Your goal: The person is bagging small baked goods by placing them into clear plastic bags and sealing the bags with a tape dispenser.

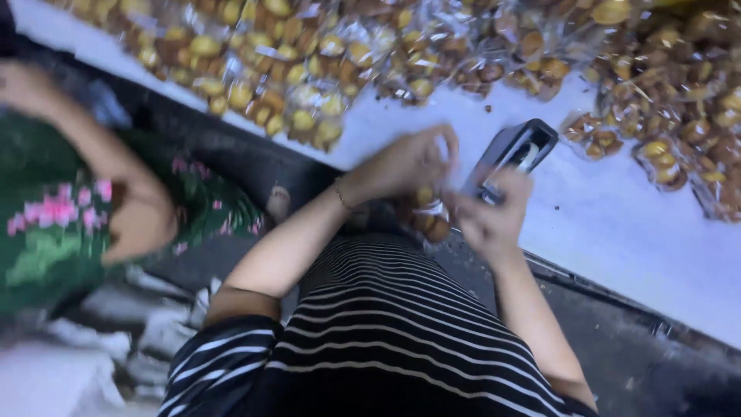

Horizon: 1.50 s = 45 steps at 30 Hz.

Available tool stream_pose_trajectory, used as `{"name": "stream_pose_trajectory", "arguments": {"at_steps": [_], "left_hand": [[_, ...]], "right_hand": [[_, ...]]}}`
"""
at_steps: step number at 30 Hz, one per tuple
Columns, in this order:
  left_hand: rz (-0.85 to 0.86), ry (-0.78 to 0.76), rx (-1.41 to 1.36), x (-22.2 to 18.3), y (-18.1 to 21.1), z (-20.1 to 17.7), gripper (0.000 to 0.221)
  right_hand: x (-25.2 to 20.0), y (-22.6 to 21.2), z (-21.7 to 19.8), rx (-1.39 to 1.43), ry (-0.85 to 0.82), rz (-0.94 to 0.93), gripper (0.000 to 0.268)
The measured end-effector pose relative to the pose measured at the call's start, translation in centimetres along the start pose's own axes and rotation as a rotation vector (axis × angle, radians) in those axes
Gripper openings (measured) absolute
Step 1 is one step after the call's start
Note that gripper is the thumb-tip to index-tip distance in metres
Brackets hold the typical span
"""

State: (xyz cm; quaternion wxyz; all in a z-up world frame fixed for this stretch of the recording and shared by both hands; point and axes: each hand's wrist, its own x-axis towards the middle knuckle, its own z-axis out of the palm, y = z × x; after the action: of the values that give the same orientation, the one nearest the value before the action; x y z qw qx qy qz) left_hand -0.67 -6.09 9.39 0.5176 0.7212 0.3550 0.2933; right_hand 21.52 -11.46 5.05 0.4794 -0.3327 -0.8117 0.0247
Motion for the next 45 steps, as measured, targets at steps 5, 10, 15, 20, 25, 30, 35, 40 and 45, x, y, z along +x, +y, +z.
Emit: {"name": "stream_pose_trajectory", "arguments": {"at_steps": [5, 10, 15, 20, 25, 30, 35, 40, 45], "left_hand": [[-0.155, 0.117, -0.094, -6.5, -4.7, 10.8, 0.023], [-0.107, 0.253, -0.158, -10.4, -5.1, 17.0, 0.023], [0.295, 0.349, 0.024, -11.8, -5.8, 19.9, 0.011], [-0.089, 0.253, -0.137, -13.4, -6.0, 21.9, 0.023], [-0.514, 0.215, -0.185, -13.1, -4.0, 21.0, 0.063], [-0.161, 0.183, 0.615, -13.2, -3.6, 21.3, 0.025], [-0.443, 0.108, 0.105, -10.3, -8.7, 20.7, 0.023], [-0.5, 0.187, -0.09, -7.0, -7.6, 16.1, 0.031], [-0.197, 0.193, 0.028, -3.6, -8.5, 11.3, 0.029]], "right_hand": [[-7.5, -2.6, -2.7, 0.281, -0.245, 0.334, 0.011], [-8.2, -4.8, -5.8, 0.596, -0.518, 0.919, 0.016], [-16.2, -2.5, -3.5, 0.777, -0.223, 1.123, 0.035], [-15.4, -5.0, -8.4, 0.665, -0.413, 0.931, 0.034], [-14.1, -8.0, -8.3, 0.232, -0.524, 0.5, 0.028], [-13.9, -8.1, -8.1, 0.179, -0.682, 0.761, 0.016], [-17.3, -4.3, -3.7, 0.384, -0.52, 1.06, 0.025], [-13.7, 0.0, -1.3, 0.304, -0.098, 1.327, 0.052], [-12.2, 7.8, 3.1, 0.156, 0.202, 1.291, 0.021]]}}
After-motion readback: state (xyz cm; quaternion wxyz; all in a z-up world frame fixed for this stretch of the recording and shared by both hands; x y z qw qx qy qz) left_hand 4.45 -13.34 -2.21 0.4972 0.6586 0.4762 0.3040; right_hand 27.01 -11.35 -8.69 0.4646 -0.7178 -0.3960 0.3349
